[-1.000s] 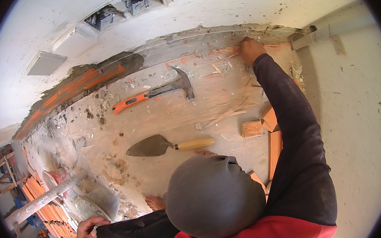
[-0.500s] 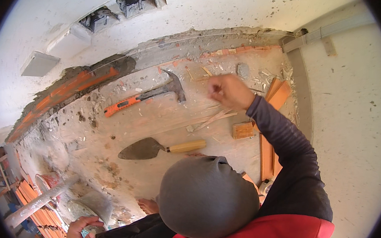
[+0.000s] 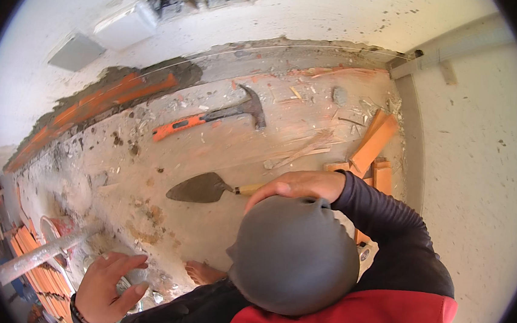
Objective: The person applies mortar to the base of a brick wall using a trowel and then smooths the mixture by hand and with the tool.
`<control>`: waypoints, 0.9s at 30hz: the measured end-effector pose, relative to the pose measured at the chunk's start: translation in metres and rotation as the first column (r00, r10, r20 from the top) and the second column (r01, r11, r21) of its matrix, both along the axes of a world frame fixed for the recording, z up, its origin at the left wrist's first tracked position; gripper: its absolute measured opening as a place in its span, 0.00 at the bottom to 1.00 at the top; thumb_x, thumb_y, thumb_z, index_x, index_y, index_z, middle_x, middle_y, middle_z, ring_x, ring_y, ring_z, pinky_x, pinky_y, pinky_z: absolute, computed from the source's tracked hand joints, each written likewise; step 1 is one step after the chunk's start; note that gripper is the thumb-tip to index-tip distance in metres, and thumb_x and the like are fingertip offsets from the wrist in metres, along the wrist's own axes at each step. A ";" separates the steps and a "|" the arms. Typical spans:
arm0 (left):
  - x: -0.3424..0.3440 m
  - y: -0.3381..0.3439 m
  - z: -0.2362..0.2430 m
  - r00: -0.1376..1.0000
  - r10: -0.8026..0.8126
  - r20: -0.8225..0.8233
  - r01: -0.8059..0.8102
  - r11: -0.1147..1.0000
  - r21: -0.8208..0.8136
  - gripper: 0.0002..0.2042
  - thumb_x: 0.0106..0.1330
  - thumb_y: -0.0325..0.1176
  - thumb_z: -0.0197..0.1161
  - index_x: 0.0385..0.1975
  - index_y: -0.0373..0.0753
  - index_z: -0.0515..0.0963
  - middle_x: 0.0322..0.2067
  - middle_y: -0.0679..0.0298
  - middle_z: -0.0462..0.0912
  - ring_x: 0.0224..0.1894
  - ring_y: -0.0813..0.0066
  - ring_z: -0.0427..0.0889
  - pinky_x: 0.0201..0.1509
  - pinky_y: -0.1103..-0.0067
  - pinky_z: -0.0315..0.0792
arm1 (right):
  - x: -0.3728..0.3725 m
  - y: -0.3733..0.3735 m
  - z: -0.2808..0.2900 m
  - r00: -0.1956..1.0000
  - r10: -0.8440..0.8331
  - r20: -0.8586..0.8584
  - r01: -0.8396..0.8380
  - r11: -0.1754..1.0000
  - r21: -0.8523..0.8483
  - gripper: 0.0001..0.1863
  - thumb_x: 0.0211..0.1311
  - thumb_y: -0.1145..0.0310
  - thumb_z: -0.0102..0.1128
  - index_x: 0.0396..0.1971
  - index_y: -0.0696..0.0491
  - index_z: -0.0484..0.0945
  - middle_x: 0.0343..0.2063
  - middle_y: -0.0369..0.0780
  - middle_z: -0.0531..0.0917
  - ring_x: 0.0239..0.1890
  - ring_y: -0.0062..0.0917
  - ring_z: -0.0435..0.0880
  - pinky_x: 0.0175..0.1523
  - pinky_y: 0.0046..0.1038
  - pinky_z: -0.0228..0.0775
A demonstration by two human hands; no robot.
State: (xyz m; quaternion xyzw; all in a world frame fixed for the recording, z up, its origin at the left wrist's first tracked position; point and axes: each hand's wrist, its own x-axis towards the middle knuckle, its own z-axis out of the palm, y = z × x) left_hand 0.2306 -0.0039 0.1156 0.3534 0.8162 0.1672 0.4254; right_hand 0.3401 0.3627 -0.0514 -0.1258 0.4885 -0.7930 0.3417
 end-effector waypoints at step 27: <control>0.026 -0.098 -0.007 0.987 -0.129 0.099 0.078 0.910 0.408 0.23 0.63 0.46 0.64 0.50 0.33 0.78 0.43 0.51 0.83 0.50 0.52 0.80 0.53 0.65 0.71 | -0.046 -0.068 -0.106 0.833 0.497 -0.243 0.128 0.254 0.959 0.18 0.56 0.57 0.64 0.41 0.54 0.78 0.37 0.48 0.83 0.43 0.44 0.82 0.47 0.41 0.73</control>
